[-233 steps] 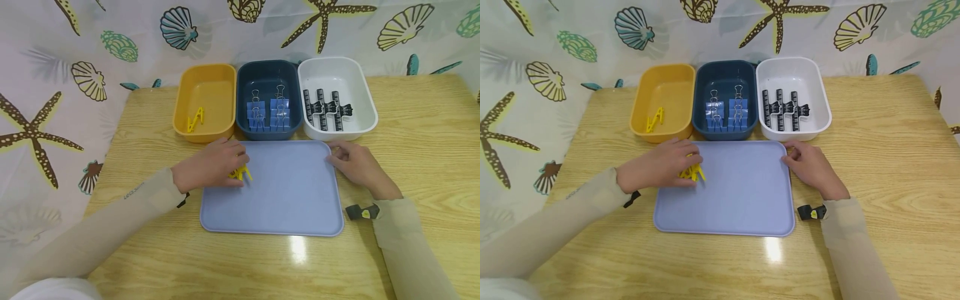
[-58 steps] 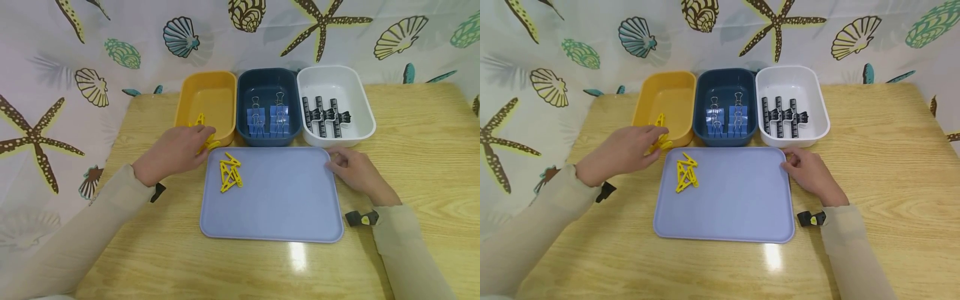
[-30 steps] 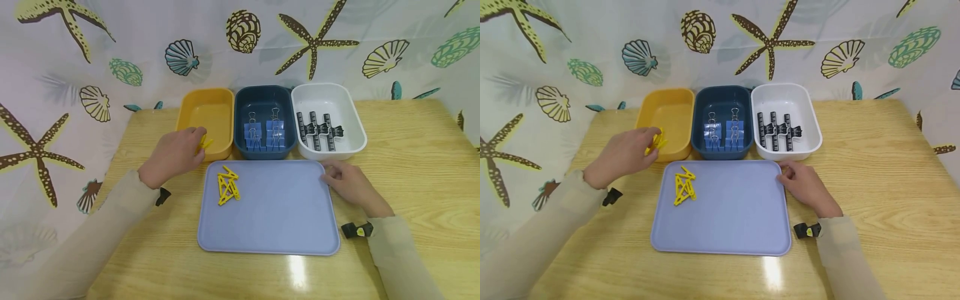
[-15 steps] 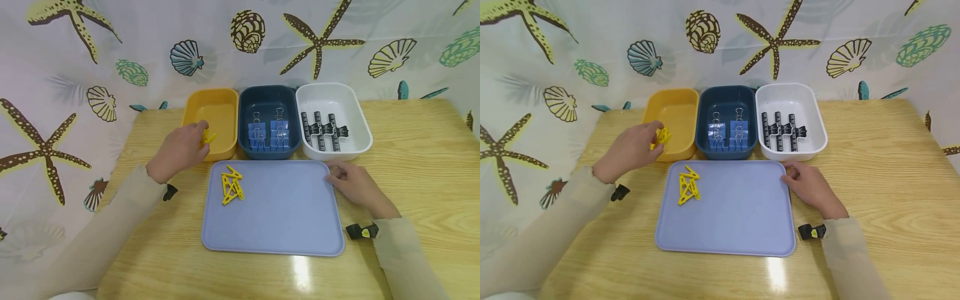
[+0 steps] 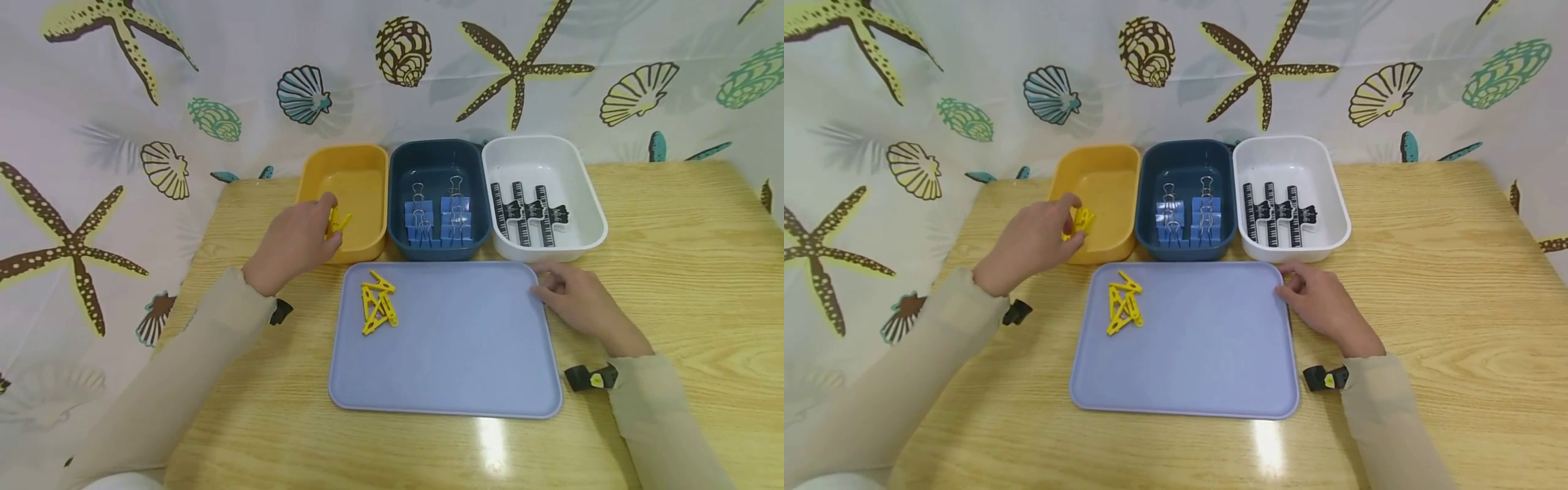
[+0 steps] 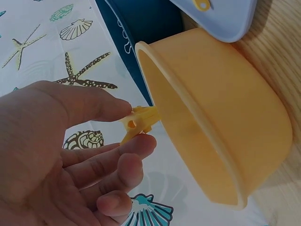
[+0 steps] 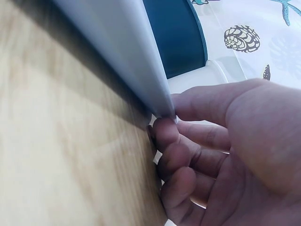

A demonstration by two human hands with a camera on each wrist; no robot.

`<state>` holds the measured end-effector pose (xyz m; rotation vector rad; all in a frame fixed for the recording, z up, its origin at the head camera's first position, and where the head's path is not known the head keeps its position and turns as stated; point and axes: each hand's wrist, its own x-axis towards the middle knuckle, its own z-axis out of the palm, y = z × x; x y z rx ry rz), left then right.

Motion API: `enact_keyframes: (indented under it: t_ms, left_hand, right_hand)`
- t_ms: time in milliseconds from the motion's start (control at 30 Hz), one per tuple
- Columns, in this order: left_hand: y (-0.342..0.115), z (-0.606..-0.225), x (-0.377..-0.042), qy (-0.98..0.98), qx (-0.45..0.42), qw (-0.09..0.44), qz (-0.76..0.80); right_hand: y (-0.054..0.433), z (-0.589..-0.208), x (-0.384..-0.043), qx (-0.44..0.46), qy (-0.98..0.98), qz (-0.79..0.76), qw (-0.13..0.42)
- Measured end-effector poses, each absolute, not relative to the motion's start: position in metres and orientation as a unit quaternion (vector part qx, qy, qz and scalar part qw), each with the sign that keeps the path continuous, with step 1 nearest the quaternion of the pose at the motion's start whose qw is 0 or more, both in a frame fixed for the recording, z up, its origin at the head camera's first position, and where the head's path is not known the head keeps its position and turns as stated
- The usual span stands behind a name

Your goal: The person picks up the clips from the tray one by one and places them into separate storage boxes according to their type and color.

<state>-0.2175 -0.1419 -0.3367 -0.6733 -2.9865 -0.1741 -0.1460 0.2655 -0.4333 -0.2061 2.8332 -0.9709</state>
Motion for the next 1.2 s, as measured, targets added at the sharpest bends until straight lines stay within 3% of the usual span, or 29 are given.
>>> enact_keyframes:
  t_ms: [1200]
  left_hand:
    - [-0.147,-0.35,-0.232,-0.983,-0.167,0.034,-0.073]
  right_hand:
    - [0.264,-0.432,-0.146,-0.068,0.943,-0.318,0.07]
